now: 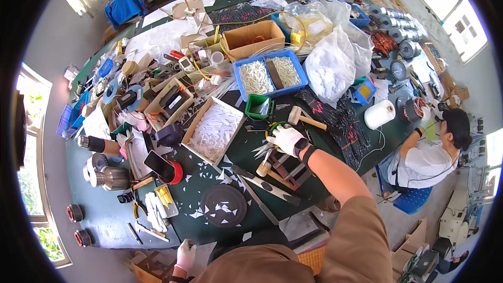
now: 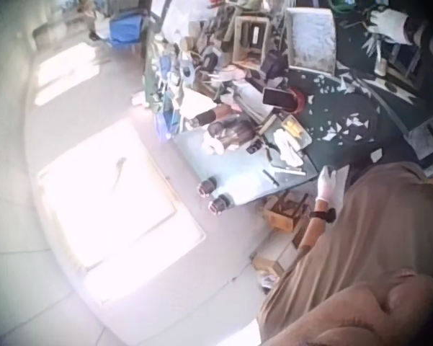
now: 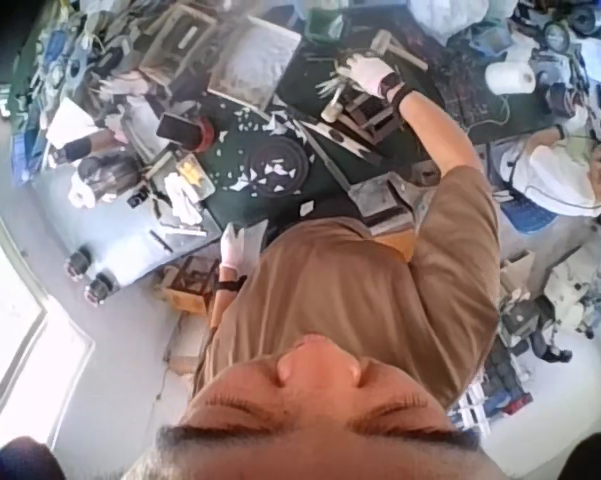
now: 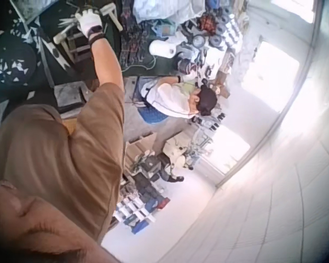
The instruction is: Inserting copper wire coils into a motor stator.
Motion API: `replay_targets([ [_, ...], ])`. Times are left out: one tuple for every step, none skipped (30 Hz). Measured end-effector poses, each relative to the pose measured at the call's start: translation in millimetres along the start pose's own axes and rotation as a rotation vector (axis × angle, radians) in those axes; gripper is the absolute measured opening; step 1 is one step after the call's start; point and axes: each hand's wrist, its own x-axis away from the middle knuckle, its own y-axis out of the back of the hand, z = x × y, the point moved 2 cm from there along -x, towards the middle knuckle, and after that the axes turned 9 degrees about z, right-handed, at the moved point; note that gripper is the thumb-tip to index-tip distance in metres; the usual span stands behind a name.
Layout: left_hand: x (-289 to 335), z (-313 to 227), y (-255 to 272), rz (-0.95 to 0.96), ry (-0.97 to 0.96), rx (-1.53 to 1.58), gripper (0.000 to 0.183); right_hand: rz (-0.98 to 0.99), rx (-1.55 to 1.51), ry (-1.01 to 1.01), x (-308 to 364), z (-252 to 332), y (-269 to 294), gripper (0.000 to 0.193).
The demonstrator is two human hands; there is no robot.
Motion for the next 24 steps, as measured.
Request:
replay_targets([
  [4.8, -1.9, -4.9, -0.014, 0.005, -0.007, 0.017, 0.068, -0.016, 0.008, -8.2, -2.5, 1.6, 0.049],
  [8.5, -4.6, -10.2, -0.024, 0.007, -0.011, 0.017, 0.140, -0.028, 0.014, -14.0, -5.6, 2.2, 0.049],
  [10.3, -6.2, -13.2, -0.028, 0.011, -0.029, 0.018, 0.208, -0.032, 0.019, -20.2, -8.9, 0.1, 0.051],
  [11.8, -6.5, -14.7, -0.034, 0.019, -0.026, 0.018, 0.206, -0.031, 0.029, -21.6, -9.9, 1.0, 0.051],
  [14.1, -9.2, -15.6, -0.040, 0.028, -0.008, 0.018, 0.229, -0.015, 0.052, -23.7, -9.9, 1.0, 0.051],
  [15.7, -10.9, -15.6, -0.046, 0.036, 0.010, 0.018, 0.253, 0.001, 0.075, -25.8, -9.5, 1.4, 0.052],
  [14.4, -9.4, -14.7, -0.057, 0.045, 0.018, 0.018, 0.287, 0.014, 0.107, -26.6, -10.5, 2.5, 0.050],
  [15.8, -4.8, -14.3, -0.063, 0.068, 0.041, 0.017, 0.207, -0.004, 0.156, -26.3, -11.1, 1.1, 0.042],
  [17.7, -0.9, -15.3, -0.066, 0.095, 0.065, 0.017, 0.187, -0.005, 0.134, -22.4, -12.2, -2.5, 0.036],
  [17.3, -9.5, -13.9, -0.068, 0.061, 0.041, 0.016, 0.164, -0.008, 0.121, -19.7, -11.6, -6.6, 0.031],
  [25.9, -17.6, -7.9, -0.098, 0.066, 0.020, 0.015, 0.175, -0.058, 0.104, -25.6, -1.2, 0.7, 0.025],
  [25.1, -25.7, -7.7, -0.103, 0.026, 0.062, 0.016, 0.124, -0.132, 0.117, -16.5, 0.4, 12.5, 0.027],
  [20.6, -30.6, -4.8, -0.089, 0.002, 0.001, 0.019, 0.050, -0.177, 0.133, -4.5, 1.7, 25.6, 0.030],
  [13.6, -34.3, -6.5, -0.075, -0.008, 0.039, 0.022, 0.110, -0.174, 0.066, 4.5, 6.0, 37.4, 0.032],
  [9.8, -37.0, -3.9, -0.062, -0.043, 0.056, 0.022, 0.059, -0.182, 0.002, 13.1, 17.9, 46.6, 0.037],
  [0.8, -39.8, -5.5, -0.062, -0.107, 0.075, 0.023, 0.048, -0.164, -0.090, 28.1, 26.0, 51.3, 0.039],
  [-4.4, -40.9, -7.7, -0.062, -0.151, 0.098, 0.023, -0.075, -0.167, -0.106, 35.2, 45.8, 58.1, 0.038],
  [-6.6, -50.3, -5.7, -0.070, -0.164, 0.112, 0.023, -0.192, -0.174, -0.135, 42.6, 62.0, 60.8, 0.037],
  [-8.7, -56.9, -3.4, -0.072, -0.210, 0.146, 0.024, -0.148, -0.296, -0.197, 43.4, 87.3, 63.9, 0.034],
  [-9.7, -68.6, 2.4, -0.040, -0.220, 0.191, 0.026, -0.096, -0.409, -0.267, 38.6, 119.9, 74.9, 0.031],
  [-13.4, -72.5, 4.3, -0.010, -0.219, 0.225, 0.027, -0.087, -0.501, -0.248, 28.2, 157.0, 91.3, 0.031],
  [-17.0, -77.4, 8.2, 0.062, -0.219, 0.260, 0.036, -0.074, -0.596, -0.235, 19.3, 196.0, 105.6, 0.032],
  [-23.4, -76.2, 5.0, 0.060, -0.264, 0.338, 0.042, -0.082, -0.623, -0.190, 9.4, 235.1, 114.8, 0.031],
  [-27.2, -72.5, 3.4, 0.060, -0.310, 0.416, 0.048, -0.087, -0.648, -0.146, -4.1, 274.9, 118.8, 0.030],
])
